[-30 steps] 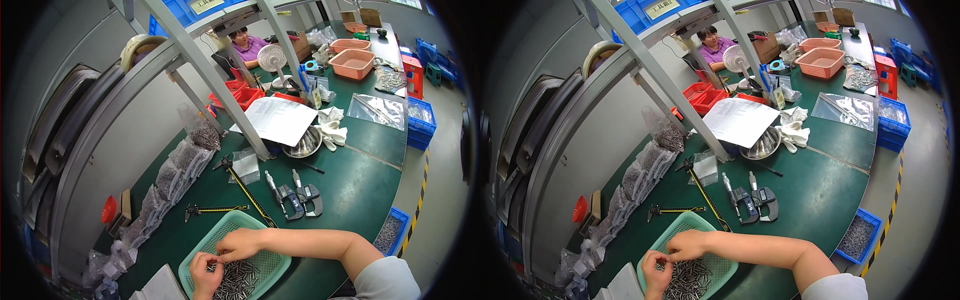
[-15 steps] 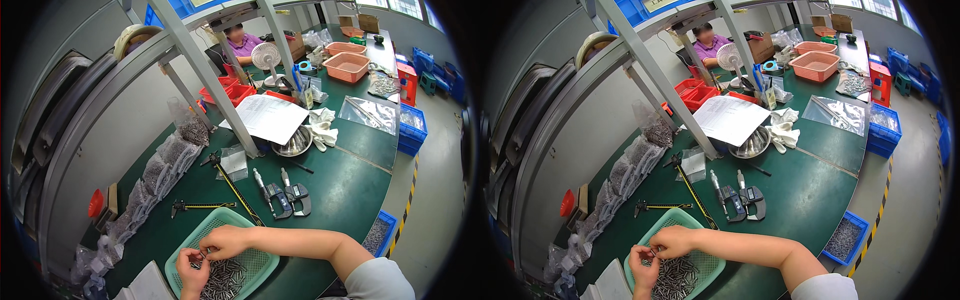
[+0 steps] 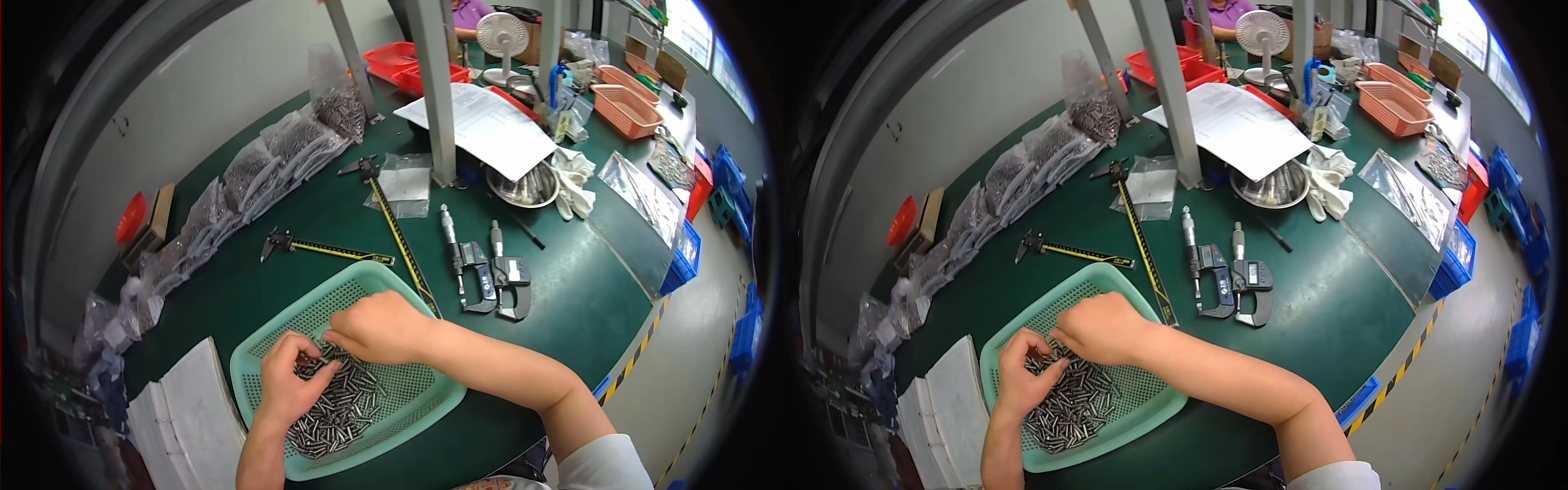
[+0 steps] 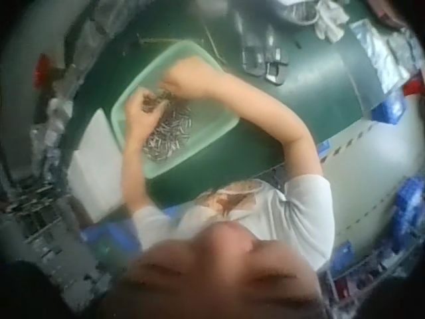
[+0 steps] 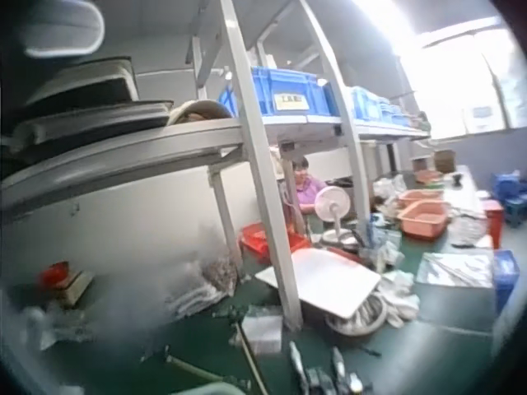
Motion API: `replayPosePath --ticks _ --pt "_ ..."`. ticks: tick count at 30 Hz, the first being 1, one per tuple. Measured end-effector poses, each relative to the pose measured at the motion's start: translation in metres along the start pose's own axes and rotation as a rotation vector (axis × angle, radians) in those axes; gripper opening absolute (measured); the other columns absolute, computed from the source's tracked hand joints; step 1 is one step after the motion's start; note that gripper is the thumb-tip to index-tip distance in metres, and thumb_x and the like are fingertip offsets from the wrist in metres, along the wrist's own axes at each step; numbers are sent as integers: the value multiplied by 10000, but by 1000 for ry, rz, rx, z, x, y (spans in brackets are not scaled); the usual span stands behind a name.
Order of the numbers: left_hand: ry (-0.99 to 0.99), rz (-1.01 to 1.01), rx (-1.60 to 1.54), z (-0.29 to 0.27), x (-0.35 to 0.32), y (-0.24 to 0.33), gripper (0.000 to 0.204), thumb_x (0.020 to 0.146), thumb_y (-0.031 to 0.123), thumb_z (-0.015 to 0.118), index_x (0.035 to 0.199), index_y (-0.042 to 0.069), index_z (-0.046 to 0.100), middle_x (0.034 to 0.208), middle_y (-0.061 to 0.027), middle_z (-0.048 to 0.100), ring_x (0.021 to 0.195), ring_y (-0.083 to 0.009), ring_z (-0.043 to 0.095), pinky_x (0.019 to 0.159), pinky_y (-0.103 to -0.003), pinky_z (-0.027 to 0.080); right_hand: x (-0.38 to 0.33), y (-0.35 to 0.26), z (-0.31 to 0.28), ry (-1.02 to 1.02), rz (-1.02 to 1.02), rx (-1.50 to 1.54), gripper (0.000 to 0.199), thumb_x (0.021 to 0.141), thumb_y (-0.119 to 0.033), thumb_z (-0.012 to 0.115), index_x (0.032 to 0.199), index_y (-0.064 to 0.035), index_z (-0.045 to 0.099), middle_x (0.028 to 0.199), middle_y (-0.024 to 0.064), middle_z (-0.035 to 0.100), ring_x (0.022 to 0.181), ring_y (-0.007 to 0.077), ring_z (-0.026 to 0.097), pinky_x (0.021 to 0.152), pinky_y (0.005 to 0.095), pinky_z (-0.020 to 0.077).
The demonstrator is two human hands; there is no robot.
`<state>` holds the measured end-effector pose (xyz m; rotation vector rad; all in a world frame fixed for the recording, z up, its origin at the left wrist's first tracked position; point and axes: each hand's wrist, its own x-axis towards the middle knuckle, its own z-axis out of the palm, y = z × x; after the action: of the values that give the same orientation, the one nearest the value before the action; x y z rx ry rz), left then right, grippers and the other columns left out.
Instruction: Measuring small metal parts using a digital caliper.
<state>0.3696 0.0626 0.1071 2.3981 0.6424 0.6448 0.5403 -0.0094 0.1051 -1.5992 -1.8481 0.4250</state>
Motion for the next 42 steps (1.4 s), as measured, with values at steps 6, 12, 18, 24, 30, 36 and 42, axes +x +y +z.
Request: replayPosePath --ticks 6,12,18,24,30,36,42 --pt "-211 79 127 -12 -4 1 163 677 147 674 721 45 555 705 -61 587 640 -223 581 543 -312 450 7 -7 7 81 38 8 137 798 -172 478 823 -62 555 641 116 579 594 316 560 545 420 428" --pt "-265 55 65 -9 -9 2 103 722 118 631 761 44 572 703 -64 589 598 -219 586 516 -300 452 5 -10 -2 206 35 -31 122 749 -130 512 817 -53 577 675 108 594 603 290 578 537 382 449" --pt "-292 133 77 -4 -17 -9 92 766 145 576 814 67 567 721 -52 587 639 -219 586 538 -317 463 31 22 -33 343 345 -31 149 730 -166 539 776 -63 636 718 98 617 665 254 602 590 350 472" --pt "-329 262 92 11 -12 -5 100 769 143 563 830 65 575 762 -64 598 661 -244 589 544 -335 471 106 80 -21 -151 384 -475 241 650 -301 651 811 -121 667 834 104 637 824 272 606 699 376 485" --pt "-362 316 55 12 -17 1 96 757 136 579 823 66 584 728 -53 605 641 -232 597 529 -307 474 135 61 5 -390 529 -591 346 591 -252 724 889 -94 650 941 73 633 895 226 605 737 327 483" --pt "-319 327 74 11 -18 2 97 743 121 584 826 69 586 756 -60 612 641 -232 597 536 -311 472 126 60 7 -226 517 -585 317 634 -267 682 900 -99 645 960 80 625 900 232 602 762 321 475" --pt "-251 238 82 22 -3 -5 108 739 90 535 831 52 577 728 -89 601 625 -266 580 545 -350 457 98 50 -38 119 471 -552 343 676 -249 621 909 -12 537 882 166 618 855 293 600 729 379 484"
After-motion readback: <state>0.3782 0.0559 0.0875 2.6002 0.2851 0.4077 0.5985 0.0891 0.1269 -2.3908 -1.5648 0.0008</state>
